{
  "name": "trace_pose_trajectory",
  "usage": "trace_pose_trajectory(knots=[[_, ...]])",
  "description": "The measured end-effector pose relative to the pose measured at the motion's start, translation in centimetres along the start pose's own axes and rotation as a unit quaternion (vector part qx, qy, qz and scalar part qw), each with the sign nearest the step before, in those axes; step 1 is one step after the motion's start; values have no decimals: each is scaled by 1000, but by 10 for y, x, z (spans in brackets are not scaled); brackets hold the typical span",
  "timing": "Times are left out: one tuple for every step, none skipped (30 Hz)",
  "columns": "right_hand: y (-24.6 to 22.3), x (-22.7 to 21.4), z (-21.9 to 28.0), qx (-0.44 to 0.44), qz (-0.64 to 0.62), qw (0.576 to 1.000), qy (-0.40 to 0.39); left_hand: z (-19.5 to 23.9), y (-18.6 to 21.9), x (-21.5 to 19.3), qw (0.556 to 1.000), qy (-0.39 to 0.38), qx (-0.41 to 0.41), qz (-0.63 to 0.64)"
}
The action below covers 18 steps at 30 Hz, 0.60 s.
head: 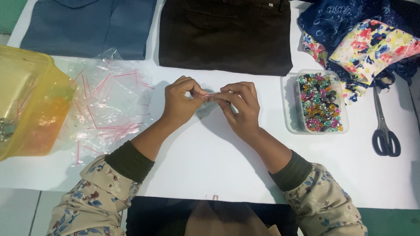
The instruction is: Picking up small decorative buttons and placing them into small plastic zip-lock bags for packaging
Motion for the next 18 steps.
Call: trace_pose_trajectory(knots=[[2, 0, 1, 0, -1, 1000, 0, -1, 3, 0, 1000, 1, 0, 0], [1, 2, 2, -15, 4, 1000, -3, -2, 10, -1, 1000, 9, 20, -3], [0, 3, 3, -29, 7, 1000, -6, -3, 17, -3, 999, 17, 40, -6], [0, 3, 4, -30, 6, 1000, -6, -2, 17, -3, 999, 18, 40, -7], [-1, 5, 4, -35, 23, 999, -14, 0, 17, 1, 999, 2, 44, -20], [-2, 7, 4, -40, 40, 998, -22, 1, 18, 4, 998, -14, 48, -32], [-2, 7, 5, -39, 39, 998, -22, 1, 17, 3, 998, -14, 47, -33], [-4, 9, 5, -48, 52, 997, -28, 1, 15, 8, 998, -43, 45, -31], [-5, 9, 6, -58, 67, 995, -35, 1, 13, 14, 996, -72, 43, -28], [-3, 10, 11, -57, 68, 995, -35, 1, 22, 11, 996, -73, 43, -28], [-3, 11, 15, -67, 67, 995, -36, 0, 21, 17, 991, -122, -9, 48], [-2, 13, 18, -76, 67, 994, -36, 2, 21, 23, 976, -170, -61, 124], [-3, 14, 17, -76, 66, 994, -36, 1, 22, 21, 976, -170, -61, 123], [-7, 12, 17, -86, 61, 994, -25, 4, 20, 29, 949, -214, -96, 212], [-11, 11, 18, -96, 56, 994, -13, 10, 21, 36, 910, -256, -130, 300], [-10, 10, 16, -94, 56, 994, -13, 10, 18, 36, 909, -257, -131, 300], [-12, 8, 17, -103, 76, 992, -6, 12, 14, 39, 890, -259, -160, 339], [-14, 6, 17, -111, 97, 989, 0, 14, 9, 41, 869, -260, -189, 378]])
Point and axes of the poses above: each hand's wrist, its own z-axis away from the middle knuckle, its own x-axis out of the palm, y = z × x, the point moved 10 cm from there along -z, towards the middle knuckle
